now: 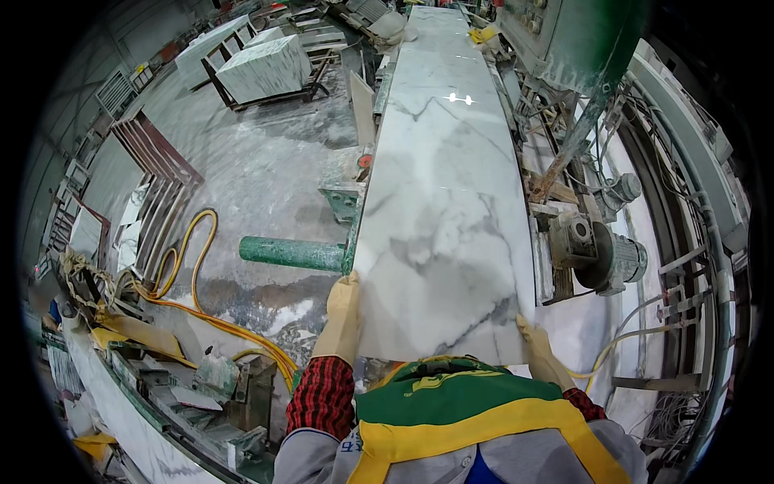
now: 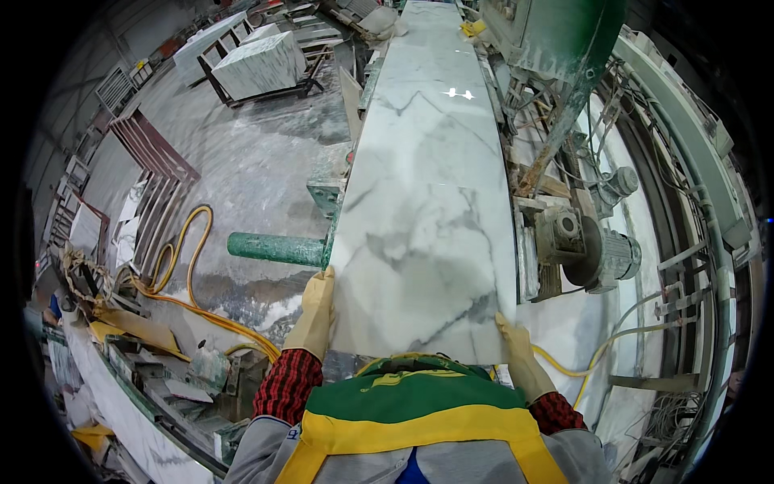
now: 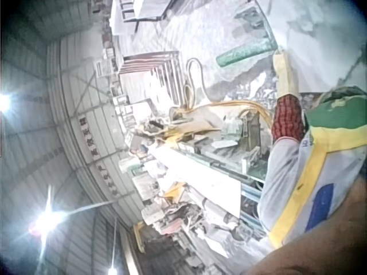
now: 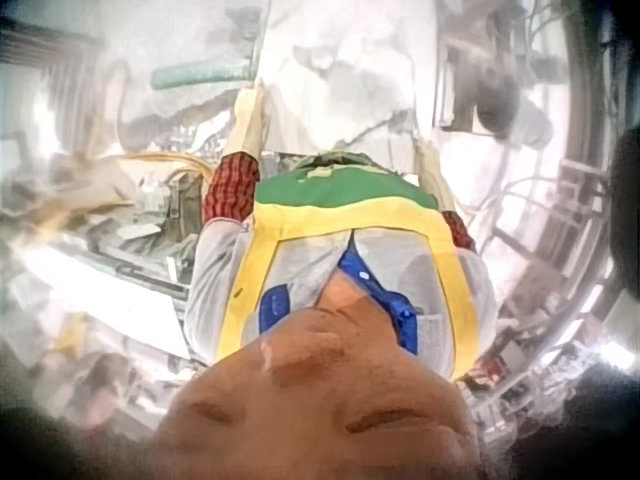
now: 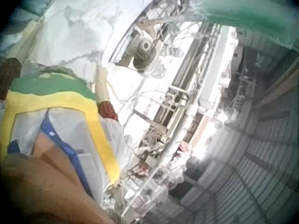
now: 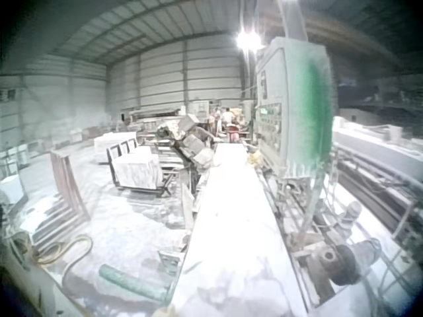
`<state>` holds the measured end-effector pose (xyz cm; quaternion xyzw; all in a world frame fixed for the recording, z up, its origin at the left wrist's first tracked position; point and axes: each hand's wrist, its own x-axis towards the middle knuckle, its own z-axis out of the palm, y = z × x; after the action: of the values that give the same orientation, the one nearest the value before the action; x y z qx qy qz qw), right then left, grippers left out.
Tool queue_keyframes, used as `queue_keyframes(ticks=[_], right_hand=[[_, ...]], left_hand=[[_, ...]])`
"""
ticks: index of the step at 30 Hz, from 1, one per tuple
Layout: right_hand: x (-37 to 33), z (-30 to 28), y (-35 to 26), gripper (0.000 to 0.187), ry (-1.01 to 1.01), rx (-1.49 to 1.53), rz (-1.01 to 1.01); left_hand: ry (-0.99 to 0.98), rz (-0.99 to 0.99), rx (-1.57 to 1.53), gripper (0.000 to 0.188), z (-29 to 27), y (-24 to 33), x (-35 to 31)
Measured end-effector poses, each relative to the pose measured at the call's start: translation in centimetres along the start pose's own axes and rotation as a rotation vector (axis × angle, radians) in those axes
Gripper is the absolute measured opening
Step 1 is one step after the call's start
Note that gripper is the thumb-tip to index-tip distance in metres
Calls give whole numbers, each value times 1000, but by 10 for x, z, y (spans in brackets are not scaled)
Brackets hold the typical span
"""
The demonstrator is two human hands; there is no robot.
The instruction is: The person repeatedly places large marble slabs onto a conveyor belt and guides them through a polishing machine. They wear gloves and handle the slabs by hand, adjusting their position as they move along the rollers. The person also briefly operates a control panel to manage the machine's settings.
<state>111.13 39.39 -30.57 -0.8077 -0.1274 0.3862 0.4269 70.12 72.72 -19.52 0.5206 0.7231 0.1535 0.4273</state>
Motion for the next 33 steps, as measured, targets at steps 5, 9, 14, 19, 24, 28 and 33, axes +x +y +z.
queue_keyframes(ticks=[5, 9, 14, 19, 24, 28, 33], right_hand=[[-17, 14, -21, 80, -44, 169, -57], [-46, 12, -65, 77, 13, -46, 47], [-43, 5, -73, 81, 2, -194, 198], [-43, 4, -115, 82, 137, -455, -227], [-16, 38, -165, 86, 188, -723, -841], [30, 89, -168, 82, 139, -940, -1016], [56, 123, -201, 79, 109, -1014, -1036]], left_hand=[[43, 0, 19, 60, 9, -19, 17], [84, 97, 124, 60, 5, 5, -2], [117, 133, -23, 51, 21, -5, 13], [417, 508, 123, 53, 31, -2, 15], [184, 709, 304, 65, 29, 15, 8], [139, 726, 259, 63, 34, 18, 11], [286, 869, 387, 59, 37, 9, 17]])
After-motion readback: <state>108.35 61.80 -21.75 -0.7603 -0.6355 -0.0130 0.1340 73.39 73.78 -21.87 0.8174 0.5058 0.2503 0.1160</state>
